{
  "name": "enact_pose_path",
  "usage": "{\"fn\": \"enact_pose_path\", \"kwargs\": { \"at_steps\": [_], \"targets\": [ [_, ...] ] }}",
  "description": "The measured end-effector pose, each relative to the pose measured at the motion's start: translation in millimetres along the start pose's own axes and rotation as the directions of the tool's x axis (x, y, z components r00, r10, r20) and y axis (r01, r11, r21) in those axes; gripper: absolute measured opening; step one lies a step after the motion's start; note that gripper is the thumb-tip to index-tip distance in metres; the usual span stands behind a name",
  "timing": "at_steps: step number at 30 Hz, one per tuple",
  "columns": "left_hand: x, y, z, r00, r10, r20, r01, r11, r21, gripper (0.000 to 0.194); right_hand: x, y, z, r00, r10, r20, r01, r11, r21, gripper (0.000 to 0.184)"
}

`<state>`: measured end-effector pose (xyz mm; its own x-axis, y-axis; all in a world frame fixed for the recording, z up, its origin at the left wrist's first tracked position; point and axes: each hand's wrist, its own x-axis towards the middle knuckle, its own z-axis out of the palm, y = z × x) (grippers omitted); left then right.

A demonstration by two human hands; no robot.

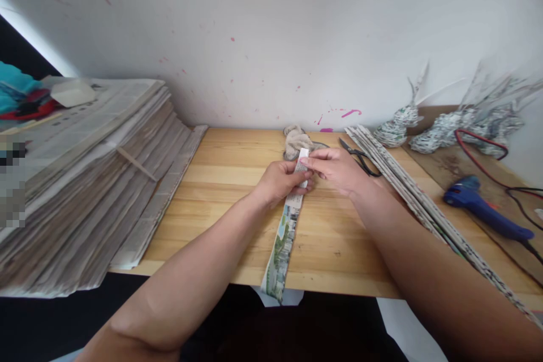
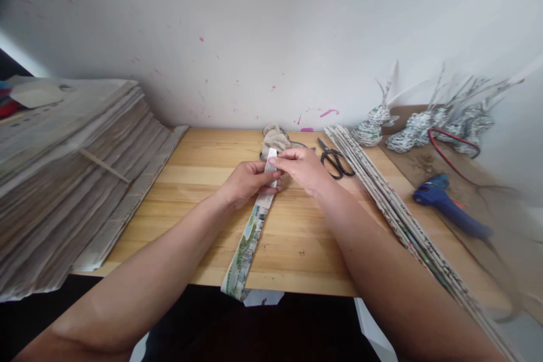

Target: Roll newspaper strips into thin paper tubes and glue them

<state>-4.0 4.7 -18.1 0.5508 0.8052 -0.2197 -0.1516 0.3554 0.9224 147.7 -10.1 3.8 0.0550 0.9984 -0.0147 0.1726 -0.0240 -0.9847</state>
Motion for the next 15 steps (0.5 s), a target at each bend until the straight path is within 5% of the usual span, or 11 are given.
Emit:
{"fn": "enact_pose_path", "kwargs": {
  "at_steps": [15],
  "targets": [
    [-1.2,-1.7,3.2,0.992,0.108,-0.065,-0.091,0.971,0.219,0.018,1.2,-0.1,3.4,0.992,0.115,-0.053,-0.107,0.984,0.140,0.032]
  ]
}}
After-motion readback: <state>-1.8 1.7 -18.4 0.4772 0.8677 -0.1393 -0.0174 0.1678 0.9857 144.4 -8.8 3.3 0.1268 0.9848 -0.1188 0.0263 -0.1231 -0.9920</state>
